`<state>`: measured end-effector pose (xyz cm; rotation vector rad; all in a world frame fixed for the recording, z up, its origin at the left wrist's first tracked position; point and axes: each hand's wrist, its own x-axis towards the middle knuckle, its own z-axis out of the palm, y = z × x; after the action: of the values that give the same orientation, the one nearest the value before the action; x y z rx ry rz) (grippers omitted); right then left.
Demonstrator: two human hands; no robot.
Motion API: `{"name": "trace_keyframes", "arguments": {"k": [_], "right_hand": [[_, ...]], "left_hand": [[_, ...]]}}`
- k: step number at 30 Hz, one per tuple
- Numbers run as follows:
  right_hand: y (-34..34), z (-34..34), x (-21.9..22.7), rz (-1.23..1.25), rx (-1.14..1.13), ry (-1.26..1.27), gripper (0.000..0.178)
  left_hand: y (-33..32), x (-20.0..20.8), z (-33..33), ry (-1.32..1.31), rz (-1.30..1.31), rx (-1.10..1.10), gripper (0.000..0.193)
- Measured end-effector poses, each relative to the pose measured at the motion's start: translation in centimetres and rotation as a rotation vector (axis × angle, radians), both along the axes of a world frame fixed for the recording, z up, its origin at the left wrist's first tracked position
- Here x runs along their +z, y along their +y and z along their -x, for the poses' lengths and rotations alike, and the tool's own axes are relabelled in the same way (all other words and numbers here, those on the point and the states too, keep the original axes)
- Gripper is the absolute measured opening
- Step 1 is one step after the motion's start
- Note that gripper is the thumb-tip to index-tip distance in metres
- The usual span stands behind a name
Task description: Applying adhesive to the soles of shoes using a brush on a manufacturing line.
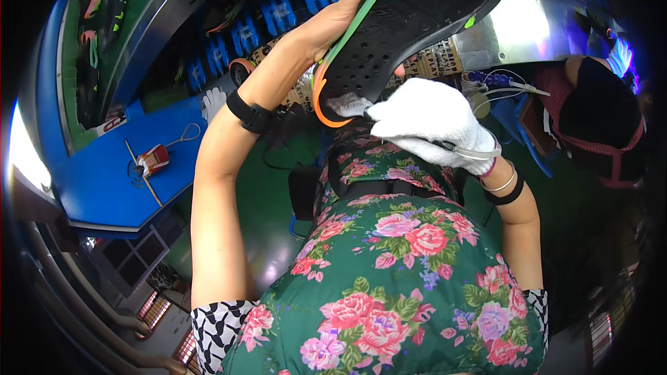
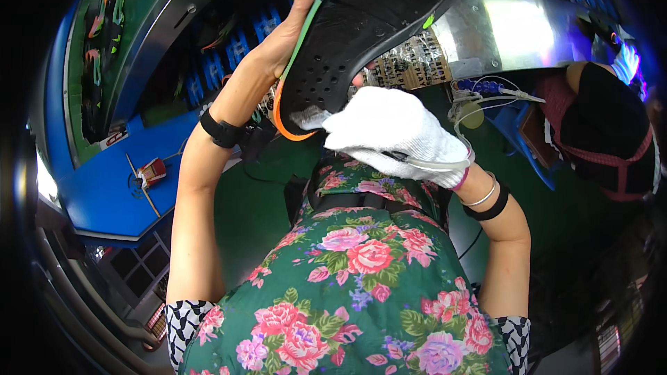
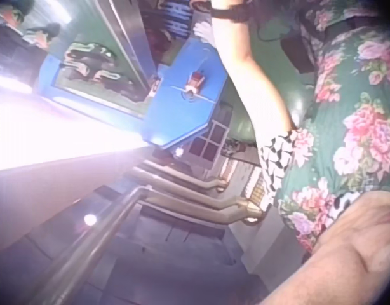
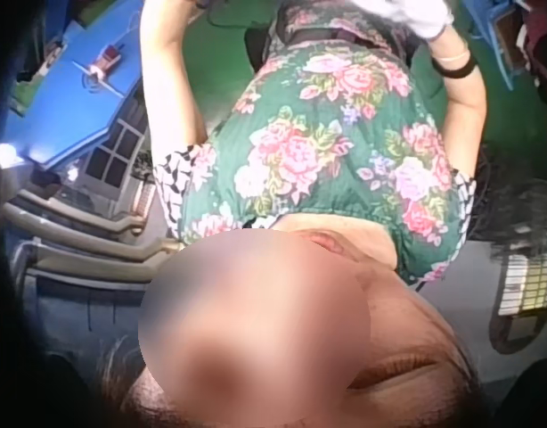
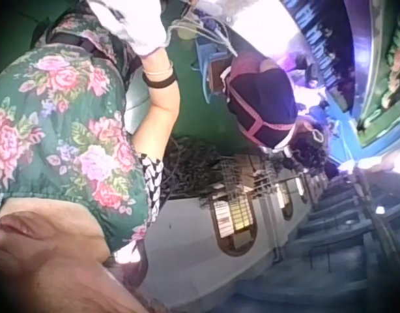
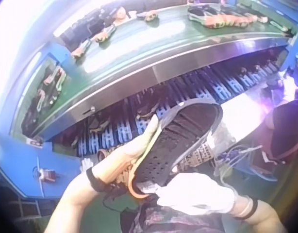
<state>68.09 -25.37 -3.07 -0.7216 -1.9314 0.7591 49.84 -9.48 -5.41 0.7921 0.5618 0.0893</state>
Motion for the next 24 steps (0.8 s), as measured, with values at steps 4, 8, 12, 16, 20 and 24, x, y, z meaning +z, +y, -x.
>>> {"name": "trace_keyframes", "arguments": {"k": [4,8,12,16,20,24], "right_hand": [[0.4,-0.8,0.3,0.423,0.143,0.305,0.014],[1.0,-0.6,-0.2,0.151,0.029,0.070,0.010],[0.4,-1.7,-0.1,0.563,0.110,0.361,0.015],[-0.2,-2.7,0.3,0.746,-0.405,0.566,0.020],[0.6,-3.0,0.5,0.337,-0.587,0.168,0.019],[0.7,-3.3,0.4,0.212,-0.408,0.072,0.019]], "left_hand": [[-0.2,0.1,0.0,0.008,-0.052,-0.077,0.093],[-0.7,-0.1,-0.6,0.136,-0.011,0.057,0.090],[-1.4,-0.9,0.1,0.021,0.164,0.124,0.094],[-3.7,-1.8,0.3,-0.158,0.356,0.255,0.105],[-7.0,-5.7,0.6,-0.249,0.463,0.350,0.060],[-9.7,-5.4,0.0,-0.154,0.272,0.566,0.045]]}}
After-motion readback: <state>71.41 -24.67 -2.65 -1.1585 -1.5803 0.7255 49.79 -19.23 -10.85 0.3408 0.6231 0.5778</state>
